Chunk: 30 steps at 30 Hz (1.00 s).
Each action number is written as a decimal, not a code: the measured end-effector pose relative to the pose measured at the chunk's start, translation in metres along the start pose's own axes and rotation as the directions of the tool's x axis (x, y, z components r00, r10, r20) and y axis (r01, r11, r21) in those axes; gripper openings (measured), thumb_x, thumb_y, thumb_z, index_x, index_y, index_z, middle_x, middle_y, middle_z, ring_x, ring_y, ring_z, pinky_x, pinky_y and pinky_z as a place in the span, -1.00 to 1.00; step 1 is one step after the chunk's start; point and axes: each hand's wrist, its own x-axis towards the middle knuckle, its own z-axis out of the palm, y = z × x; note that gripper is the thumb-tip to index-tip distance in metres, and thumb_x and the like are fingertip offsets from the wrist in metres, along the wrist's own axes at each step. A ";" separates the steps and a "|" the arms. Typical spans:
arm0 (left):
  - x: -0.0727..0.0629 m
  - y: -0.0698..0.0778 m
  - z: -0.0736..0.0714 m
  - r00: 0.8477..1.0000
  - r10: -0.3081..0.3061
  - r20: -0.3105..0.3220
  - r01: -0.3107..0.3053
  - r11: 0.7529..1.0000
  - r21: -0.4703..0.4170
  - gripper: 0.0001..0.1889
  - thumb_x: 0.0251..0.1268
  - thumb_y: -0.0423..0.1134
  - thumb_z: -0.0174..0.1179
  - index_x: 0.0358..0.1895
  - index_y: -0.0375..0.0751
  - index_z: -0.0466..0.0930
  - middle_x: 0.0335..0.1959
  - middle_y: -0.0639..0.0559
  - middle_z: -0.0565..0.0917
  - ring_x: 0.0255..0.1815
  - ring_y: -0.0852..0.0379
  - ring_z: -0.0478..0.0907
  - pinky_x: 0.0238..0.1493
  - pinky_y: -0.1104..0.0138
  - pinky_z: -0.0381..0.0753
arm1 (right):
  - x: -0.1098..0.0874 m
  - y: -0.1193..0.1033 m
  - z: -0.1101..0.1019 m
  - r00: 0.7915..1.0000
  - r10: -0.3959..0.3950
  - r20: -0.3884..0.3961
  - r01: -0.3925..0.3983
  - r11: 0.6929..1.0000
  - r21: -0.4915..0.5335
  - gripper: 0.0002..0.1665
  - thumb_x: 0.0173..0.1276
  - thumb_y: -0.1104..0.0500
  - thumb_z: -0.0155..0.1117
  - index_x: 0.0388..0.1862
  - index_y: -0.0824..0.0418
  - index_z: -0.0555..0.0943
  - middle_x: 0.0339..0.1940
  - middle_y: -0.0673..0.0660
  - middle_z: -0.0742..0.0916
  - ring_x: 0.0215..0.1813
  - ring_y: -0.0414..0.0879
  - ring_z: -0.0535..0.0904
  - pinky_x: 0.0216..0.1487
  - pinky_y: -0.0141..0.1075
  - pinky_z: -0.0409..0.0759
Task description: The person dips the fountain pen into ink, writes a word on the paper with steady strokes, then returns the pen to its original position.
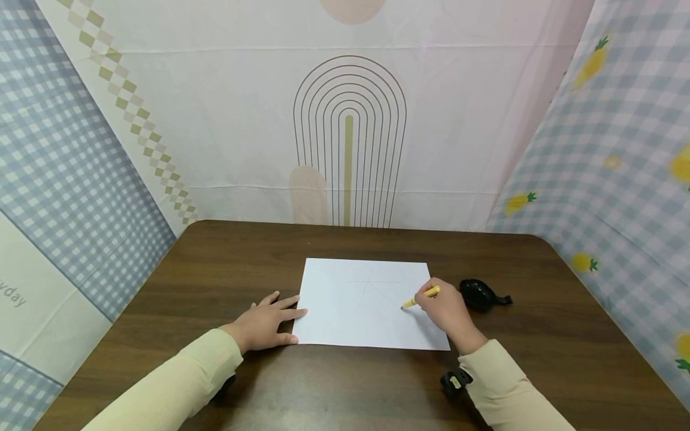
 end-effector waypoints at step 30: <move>0.002 -0.001 0.003 1.000 -0.017 0.001 0.017 1.000 0.009 -0.38 0.25 0.10 0.26 0.38 0.09 0.41 0.50 -0.02 0.22 0.48 -0.41 0.00 0.15 -0.46 0.12 | -0.007 0.007 -0.008 1.000 -0.031 0.004 0.031 0.999 -0.033 -0.86 0.26 0.22 0.15 -0.28 0.29 0.58 -0.37 0.18 0.61 -0.40 -0.03 0.40 -0.44 -0.31 0.38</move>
